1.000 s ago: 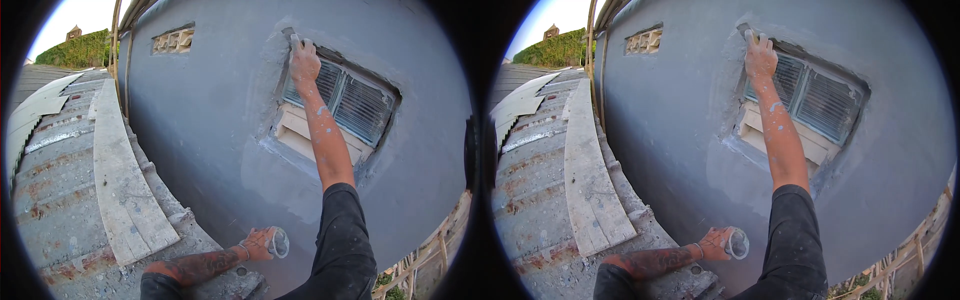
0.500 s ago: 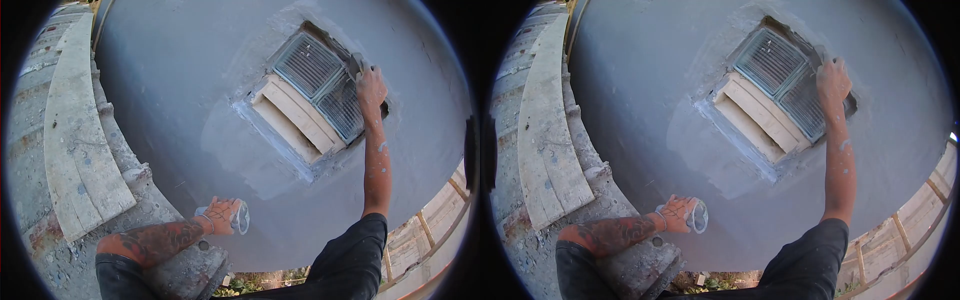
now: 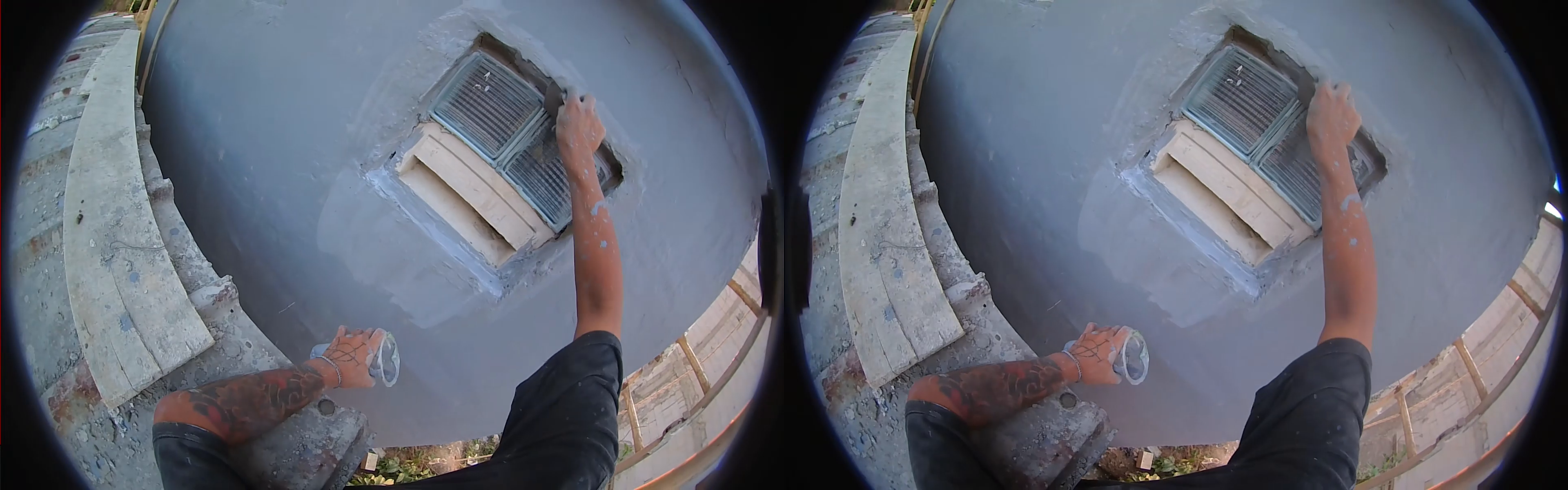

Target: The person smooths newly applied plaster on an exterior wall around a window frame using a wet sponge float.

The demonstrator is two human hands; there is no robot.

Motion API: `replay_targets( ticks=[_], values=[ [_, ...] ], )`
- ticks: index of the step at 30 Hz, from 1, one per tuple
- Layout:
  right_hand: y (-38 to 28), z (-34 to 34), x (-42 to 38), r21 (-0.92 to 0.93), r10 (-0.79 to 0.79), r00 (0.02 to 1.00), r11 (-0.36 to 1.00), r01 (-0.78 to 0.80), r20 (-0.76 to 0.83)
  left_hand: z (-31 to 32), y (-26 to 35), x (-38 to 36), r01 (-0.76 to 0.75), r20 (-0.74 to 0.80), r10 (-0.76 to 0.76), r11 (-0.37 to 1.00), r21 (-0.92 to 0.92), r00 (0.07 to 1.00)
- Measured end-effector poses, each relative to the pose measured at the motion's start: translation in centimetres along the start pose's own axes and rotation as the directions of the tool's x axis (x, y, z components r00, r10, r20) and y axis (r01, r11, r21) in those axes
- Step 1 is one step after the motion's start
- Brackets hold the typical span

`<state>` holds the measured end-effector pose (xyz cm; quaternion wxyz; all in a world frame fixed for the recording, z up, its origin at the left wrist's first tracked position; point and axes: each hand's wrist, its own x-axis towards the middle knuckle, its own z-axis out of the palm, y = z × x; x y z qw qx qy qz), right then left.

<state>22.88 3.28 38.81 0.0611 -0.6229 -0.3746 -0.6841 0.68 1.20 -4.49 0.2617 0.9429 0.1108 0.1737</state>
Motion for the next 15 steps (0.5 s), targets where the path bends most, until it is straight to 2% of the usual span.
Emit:
replay_targets(
  ticks=[2,4,6,7,9,11,12,14,15],
  values=[
    [2.2,-1.4,-1.6,-0.029,0.05,0.999,0.998,-0.05,0.004,0.0,0.1,0.0,0.005,0.05,-0.004,1.0,-0.021,0.999],
    [2.2,-2.2,-2.4,-0.04,0.105,0.994,0.994,-0.104,0.007,0.4,-0.1,0.1,-0.014,-0.002,0.014,1.0,0.005,1.0],
    [1.0,-2.6,-2.4,0.088,0.137,0.983,0.988,-0.127,-0.125,0.1,0.0,0.2,-0.003,0.018,0.003,1.0,-0.011,1.0],
    [-0.2,-2.6,-2.1,0.098,0.148,0.981,0.986,-0.136,-0.124,-0.1,0.1,0.1,0.002,0.045,0.0,0.999,-0.033,0.999],
    [-3.4,-1.8,-0.7,0.223,-0.003,0.984,0.974,0.043,-0.176,0.2,0.0,0.0,0.002,0.03,-0.002,1.0,-0.012,1.0],
    [-5.8,0.7,1.3,0.129,-0.229,0.95,0.957,0.259,-0.212,0.1,0.1,0.1,-0.003,-0.001,0.003,1.0,-0.003,1.0],
    [-6.8,1.8,2.3,0.135,-0.236,0.947,0.954,0.269,-0.217,-0.3,0.4,0.0,-0.004,0.03,0.005,1.0,-0.025,1.0],
    [-8.7,3.7,4.4,-0.013,-0.446,0.863,0.89,0.456,-0.238,-0.6,0.1,-0.1,0.003,0.048,-0.001,0.999,-0.047,0.999],
    [-9.4,4.5,5.2,-0.048,-0.465,0.847,0.881,0.47,-0.256,-0.2,0.0,-0.2,-0.01,0.025,0.012,0.999,-0.05,1.0]
  ],
)
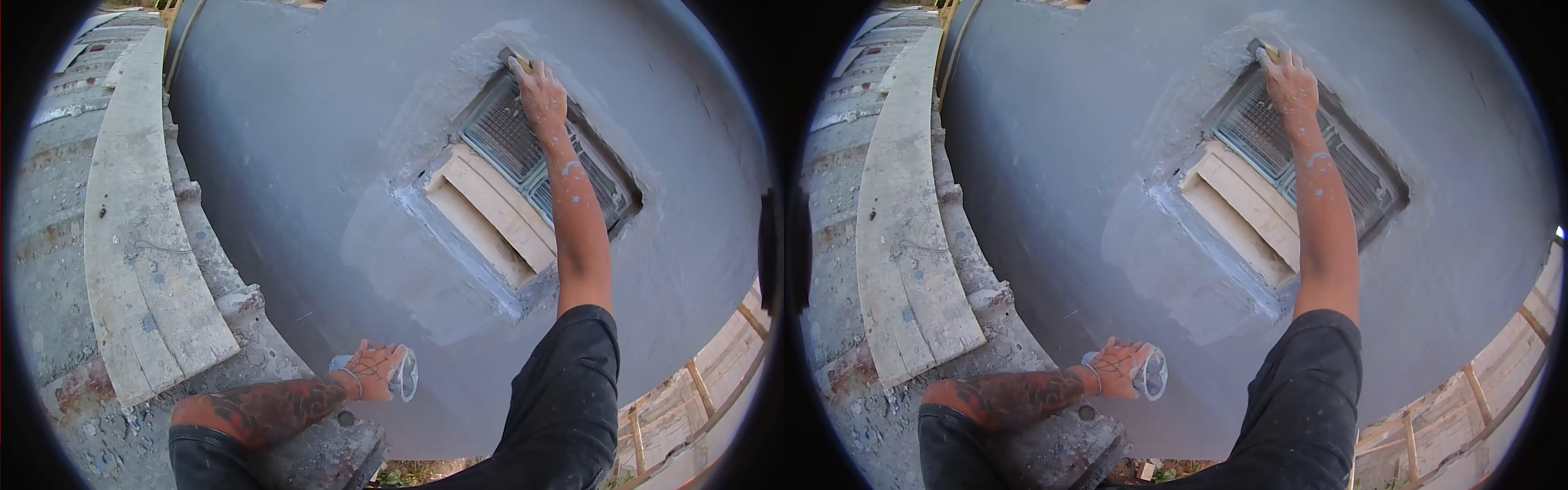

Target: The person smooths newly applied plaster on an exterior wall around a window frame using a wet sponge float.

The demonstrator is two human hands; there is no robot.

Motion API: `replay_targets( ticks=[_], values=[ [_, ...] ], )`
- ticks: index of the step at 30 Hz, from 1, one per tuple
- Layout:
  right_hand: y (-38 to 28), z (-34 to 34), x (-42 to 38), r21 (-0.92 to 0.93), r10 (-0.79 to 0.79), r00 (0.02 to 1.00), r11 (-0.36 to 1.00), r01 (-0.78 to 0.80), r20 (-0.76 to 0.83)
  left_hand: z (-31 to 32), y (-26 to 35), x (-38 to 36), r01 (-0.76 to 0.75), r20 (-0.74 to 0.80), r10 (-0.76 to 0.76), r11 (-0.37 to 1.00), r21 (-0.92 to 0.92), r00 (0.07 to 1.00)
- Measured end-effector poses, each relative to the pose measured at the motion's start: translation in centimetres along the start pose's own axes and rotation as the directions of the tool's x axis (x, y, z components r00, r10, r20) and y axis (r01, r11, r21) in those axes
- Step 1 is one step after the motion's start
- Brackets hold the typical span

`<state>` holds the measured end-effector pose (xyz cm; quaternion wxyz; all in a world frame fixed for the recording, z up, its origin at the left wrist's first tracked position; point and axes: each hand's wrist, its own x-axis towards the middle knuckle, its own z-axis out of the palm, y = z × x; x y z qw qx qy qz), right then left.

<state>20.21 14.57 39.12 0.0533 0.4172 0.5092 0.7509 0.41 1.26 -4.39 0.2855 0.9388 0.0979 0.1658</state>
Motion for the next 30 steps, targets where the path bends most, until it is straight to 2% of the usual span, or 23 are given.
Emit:
replay_targets(
  ticks=[1,3,4,6,10,12,16,19,21,23,25,26,28,30],
  values=[
    [0.0,0.8,0.5,0.007,-0.01,1.0,1.0,0.01,-0.004,0.3,0.0,0.0,-0.015,-0.018,0.015,1.0,-0.006,1.0],
    [0.0,2.1,0.5,-0.056,-0.055,0.986,0.996,0.065,0.158,0.4,0.1,0.1,0.002,-0.001,-0.002,1.0,-0.023,1.0],
    [-0.1,2.5,0.4,-0.045,-0.062,0.986,0.997,0.07,0.154,0.2,0.2,0.1,0.018,0.01,-0.018,0.999,-0.028,1.0],
    [-0.1,2.8,-0.1,-0.062,0.026,0.99,0.998,-0.018,0.139,0.0,0.2,-0.1,0.024,0.032,-0.023,0.999,-0.038,0.999],
    [-0.3,3.0,0.0,-0.078,0.072,0.979,0.995,-0.058,0.192,-0.2,0.2,0.1,0.022,0.033,-0.021,0.999,-0.024,0.999],
    [0.0,2.5,-0.4,-0.088,0.117,0.947,0.992,-0.094,0.3,-0.8,0.4,0.1,0.037,0.079,-0.035,0.999,-0.031,0.996],
    [2.4,-0.1,-2.7,-0.082,0.149,0.945,0.988,-0.13,0.292,-1.0,0.5,0.1,0.055,0.091,-0.053,0.998,-0.015,0.994],
    [4.2,-3.5,-5.5,-0.108,0.145,0.916,0.988,-0.112,0.375,-0.5,0.4,0.1,0.027,0.034,-0.027,1.0,0.009,0.999],
    [4.9,-5.6,-6.0,-0.187,0.283,0.816,0.958,-0.217,0.504,0.3,0.1,0.2,0.013,-0.003,-0.012,1.0,0.028,1.0],
    [4.5,-6.4,-5.9,-0.177,0.305,0.821,0.952,-0.25,0.483,0.4,0.0,0.2,0.006,-0.032,-0.004,0.998,0.055,0.999],
    [2.9,-6.6,-4.4,-0.082,0.305,0.865,0.951,-0.298,0.397,-1.1,0.8,0.1,0.043,0.112,-0.041,0.999,-0.018,0.993],
    [1.8,-6.2,-2.9,-0.001,0.29,0.899,0.952,-0.307,0.328,-1.4,1.0,0.1,0.052,0.115,-0.05,0.999,-0.009,0.992],
    [0.3,-3.3,-0.4,0.099,0.184,0.966,0.974,-0.204,0.181,-1.6,1.0,0.1,0.058,0.149,-0.054,0.998,-0.019,0.987],
    [-1.2,0.9,0.9,0.056,0.178,0.971,0.98,-0.189,0.162,-1.2,0.7,0.1,0.052,0.126,-0.049,0.998,-0.018,0.991]
  ],
)
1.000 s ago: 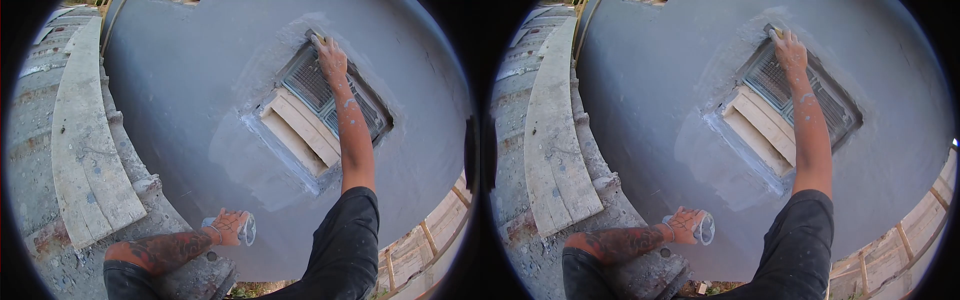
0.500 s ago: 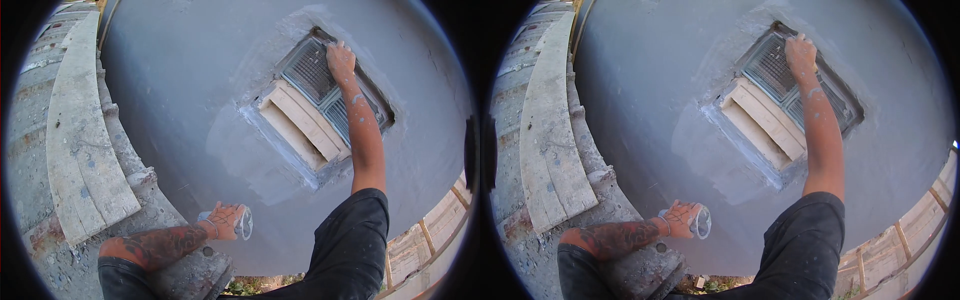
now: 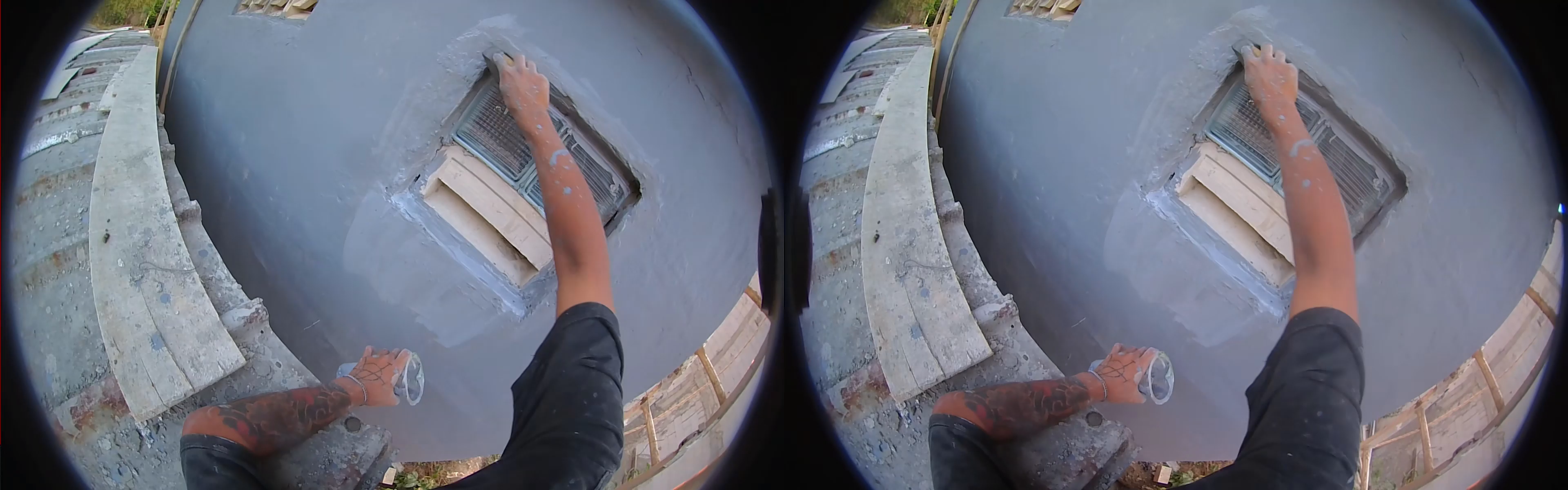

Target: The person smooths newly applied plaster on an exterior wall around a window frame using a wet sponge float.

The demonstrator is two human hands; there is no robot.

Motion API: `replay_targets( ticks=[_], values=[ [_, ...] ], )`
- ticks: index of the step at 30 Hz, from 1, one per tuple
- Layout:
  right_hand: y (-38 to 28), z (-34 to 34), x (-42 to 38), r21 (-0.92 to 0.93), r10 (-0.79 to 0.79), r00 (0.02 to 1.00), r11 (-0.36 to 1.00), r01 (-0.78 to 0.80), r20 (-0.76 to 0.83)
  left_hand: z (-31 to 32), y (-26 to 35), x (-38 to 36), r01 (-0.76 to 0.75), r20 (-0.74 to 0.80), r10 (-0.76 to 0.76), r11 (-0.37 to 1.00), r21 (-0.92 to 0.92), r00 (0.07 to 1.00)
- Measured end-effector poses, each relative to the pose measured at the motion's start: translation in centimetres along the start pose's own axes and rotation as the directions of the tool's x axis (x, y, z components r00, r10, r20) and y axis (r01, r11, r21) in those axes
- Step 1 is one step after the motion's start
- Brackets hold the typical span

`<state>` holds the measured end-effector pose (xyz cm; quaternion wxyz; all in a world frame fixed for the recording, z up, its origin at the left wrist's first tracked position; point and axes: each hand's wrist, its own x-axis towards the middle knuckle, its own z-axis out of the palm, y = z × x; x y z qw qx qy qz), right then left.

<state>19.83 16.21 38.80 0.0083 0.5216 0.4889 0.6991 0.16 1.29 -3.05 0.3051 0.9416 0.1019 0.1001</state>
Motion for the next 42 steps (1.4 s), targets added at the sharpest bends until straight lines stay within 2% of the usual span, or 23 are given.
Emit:
replay_targets(
  ticks=[5,7,12,14,15,17,18,20,23,24,25,27,29,31,32,34,35,37,39,42],
  values=[
    [1.8,1.2,-1.1,-0.153,-0.066,0.998,0.986,0.067,0.008,1.6,-0.8,0.4,-0.011,-0.057,0.01,1.0,-0.006,0.998],
    [4.7,-0.2,-2.6,-0.214,-0.105,0.993,0.97,0.116,0.062,2.5,-1.4,0.5,-0.018,-0.133,0.026,0.998,0.065,0.991],
    [9.6,-4.4,-9.0,-0.289,-0.164,0.982,0.939,0.186,0.097,0.5,-0.4,0.1,-0.021,-0.057,0.023,0.999,0.037,0.998],
    [10.4,-6.8,-10.5,-0.336,0.008,0.966,0.938,0.082,0.258,0.2,0.1,-0.1,-0.009,-0.018,0.01,0.999,0.037,1.0],
    [10.4,-7.5,-11.3,-0.336,0.011,0.966,0.939,0.078,0.257,0.6,0.2,-0.2,-0.018,-0.037,0.02,0.999,0.045,0.999],
    [10.2,-8.2,-11.1,-0.35,0.172,0.95,0.934,-0.073,0.26,0.6,-0.5,0.2,-0.015,-0.084,0.021,0.997,0.072,0.996],
    [9.6,-8.5,-10.6,-0.344,0.176,0.951,0.935,-0.08,0.256,1.2,-0.7,0.3,-0.029,-0.088,0.034,0.998,0.063,0.996],
    [7.6,-8.9,-8.8,-0.179,0.107,0.993,0.979,-0.095,0.057,2.0,-1.1,0.6,-0.032,-0.092,0.037,0.998,0.059,0.995],
    [4.8,-5.1,-4.4,-0.136,-0.057,0.991,0.99,0.04,-0.125,2.3,-1.2,0.6,-0.034,-0.154,0.049,0.995,0.095,0.987],
    [3.8,-3.5,-3.0,-0.149,-0.113,0.978,0.985,0.087,-0.174,2.0,-1.0,0.5,-0.032,-0.12,0.04,0.997,0.072,0.992],
    [3.0,-2.0,-1.7,-0.145,-0.112,0.975,0.986,0.085,-0.191,1.6,-1.0,0.5,-0.03,-0.091,0.035,0.998,0.052,0.995],
    [1.4,0.4,0.0,-0.227,-0.239,0.961,0.952,0.204,-0.138,2.0,-1.1,0.4,-0.028,-0.13,0.035,0.998,0.057,0.991],
    [0.9,2.2,0.5,-0.205,-0.213,0.955,0.964,0.17,-0.208,1.9,-1.3,0.4,-0.022,-0.157,0.031,0.998,0.059,0.987],
    [0.1,2.8,0.3,-0.267,-0.097,0.993,0.961,0.075,-0.067,1.9,-1.2,0.3,-0.028,-0.113,0.029,1.0,0.005,0.993],
    [0.1,2.9,-0.1,-0.265,-0.104,0.993,0.96,0.085,-0.056,2.2,-1.1,0.2,-0.03,-0.107,0.029,1.0,-0.007,0.994],
    [0.7,2.8,-0.3,-0.228,0.041,0.999,0.973,-0.046,-0.024,1.9,-1.2,0.3,-0.007,-0.105,0.008,1.0,0.005,0.994],
    [1.4,2.4,-0.7,-0.233,0.038,0.999,0.971,-0.043,-0.026,1.6,-1.1,0.4,-0.013,-0.108,0.014,1.0,0.004,0.994],
    [3.3,0.3,-2.2,-0.175,0.103,0.995,0.979,-0.103,-0.007,1.3,-0.9,0.3,0.016,-0.067,-0.016,1.0,0.007,0.998],
    [5.6,-2.5,-3.8,-0.139,0.236,0.971,0.963,-0.23,0.032,1.6,-1.1,0.5,0.005,-0.087,-0.003,1.0,0.016,0.996],
    [7.6,-6.1,-6.6,-0.146,0.313,0.949,0.942,-0.302,0.051,1.8,-1.1,0.4,-0.014,-0.1,0.017,0.999,0.038,0.995]
  ],
)
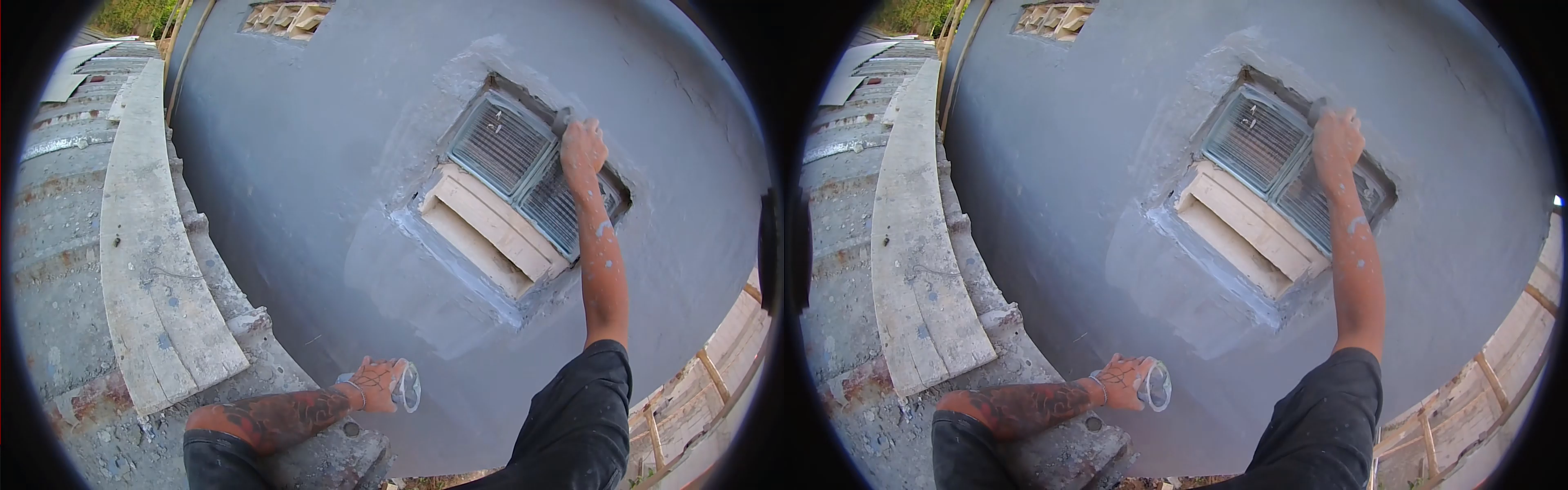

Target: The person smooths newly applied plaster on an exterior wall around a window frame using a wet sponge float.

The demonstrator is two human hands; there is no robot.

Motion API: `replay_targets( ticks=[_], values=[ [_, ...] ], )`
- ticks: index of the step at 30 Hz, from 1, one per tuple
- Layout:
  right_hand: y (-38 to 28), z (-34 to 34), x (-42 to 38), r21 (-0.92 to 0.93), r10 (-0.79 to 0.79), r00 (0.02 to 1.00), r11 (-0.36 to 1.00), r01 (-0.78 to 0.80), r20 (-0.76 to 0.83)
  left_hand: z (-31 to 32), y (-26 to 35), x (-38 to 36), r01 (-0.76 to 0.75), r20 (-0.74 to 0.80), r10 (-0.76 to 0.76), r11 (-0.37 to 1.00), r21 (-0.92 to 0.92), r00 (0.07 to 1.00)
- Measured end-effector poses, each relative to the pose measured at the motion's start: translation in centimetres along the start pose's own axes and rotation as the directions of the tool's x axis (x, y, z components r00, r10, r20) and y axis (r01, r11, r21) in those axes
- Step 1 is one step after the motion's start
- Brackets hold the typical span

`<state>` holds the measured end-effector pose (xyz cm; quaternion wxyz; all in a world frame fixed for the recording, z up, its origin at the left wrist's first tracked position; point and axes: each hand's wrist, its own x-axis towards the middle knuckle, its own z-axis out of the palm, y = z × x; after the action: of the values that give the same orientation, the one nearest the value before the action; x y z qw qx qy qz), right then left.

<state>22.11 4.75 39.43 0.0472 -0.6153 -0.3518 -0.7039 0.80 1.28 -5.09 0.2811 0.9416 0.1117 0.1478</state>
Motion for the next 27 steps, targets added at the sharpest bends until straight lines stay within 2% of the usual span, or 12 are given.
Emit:
replay_targets(
  ticks=[2,3,5,7,9,11,13,17,19,24,26,27],
  values=[
    [1.2,-1.7,-0.8,0.054,0.166,0.983,0.984,-0.171,0.084,0.1,0.0,0.2,-0.011,-0.006,0.012,1.0,0.02,1.0],
    [0.7,-2.0,-0.4,0.058,0.175,0.982,0.982,-0.179,0.073,0.3,-0.2,0.3,-0.013,0.003,0.013,1.0,0.009,1.0],
    [-2.2,-2.7,-0.5,0.242,0.113,0.991,0.966,-0.091,-0.079,0.3,-0.6,0.3,-0.005,0.024,0.005,1.0,0.011,1.0],
    [-5.3,-1.4,1.1,0.309,0.012,0.997,0.951,0.012,-0.075,0.6,-0.4,0.1,-0.008,-0.029,0.01,0.999,0.049,1.0],
    [-8.1,2.0,3.2,0.218,-0.053,0.994,0.973,0.073,-0.1,0.4,-0.3,0.0,-0.009,0.002,0.009,0.999,0.047,1.0],
    [-8.7,4.9,4.4,0.186,0.004,0.992,0.982,0.019,-0.123,-0.6,-0.3,0.2,-0.014,0.013,0.013,0.998,0.064,1.0],
    [-7.0,5.0,4.2,0.153,0.03,0.989,0.988,-0.007,-0.145,-1.1,0.1,0.3,0.043,0.166,-0.045,0.999,0.015,0.985],
    [-1.6,3.8,0.4,0.053,-0.078,0.993,0.995,0.083,-0.089,-1.4,0.6,0.3,0.055,0.179,-0.065,0.997,0.06,0.982],
    [1.9,2.5,-2.2,-0.008,-0.083,0.993,0.997,0.083,-0.083,-0.7,0.0,0.3,0.033,0.09,-0.043,0.993,0.114,0.995],
    [10.2,-3.3,-8.2,-0.027,0.123,0.992,0.992,-0.123,-0.008,-1.1,0.2,0.1,0.001,0.124,-0.018,0.991,0.136,0.992],
    [10.8,-6.1,-10.2,0.271,0.354,0.933,0.894,-0.357,0.06,-0.9,-0.1,0.3,-0.012,0.084,-0.004,0.982,0.187,0.996],
    [10.5,-5.7,-10.9,0.281,0.368,0.927,0.885,-0.372,0.07,-1.0,0.0,0.3,-0.018,0.108,-0.001,0.985,0.173,0.994]
  ],
)
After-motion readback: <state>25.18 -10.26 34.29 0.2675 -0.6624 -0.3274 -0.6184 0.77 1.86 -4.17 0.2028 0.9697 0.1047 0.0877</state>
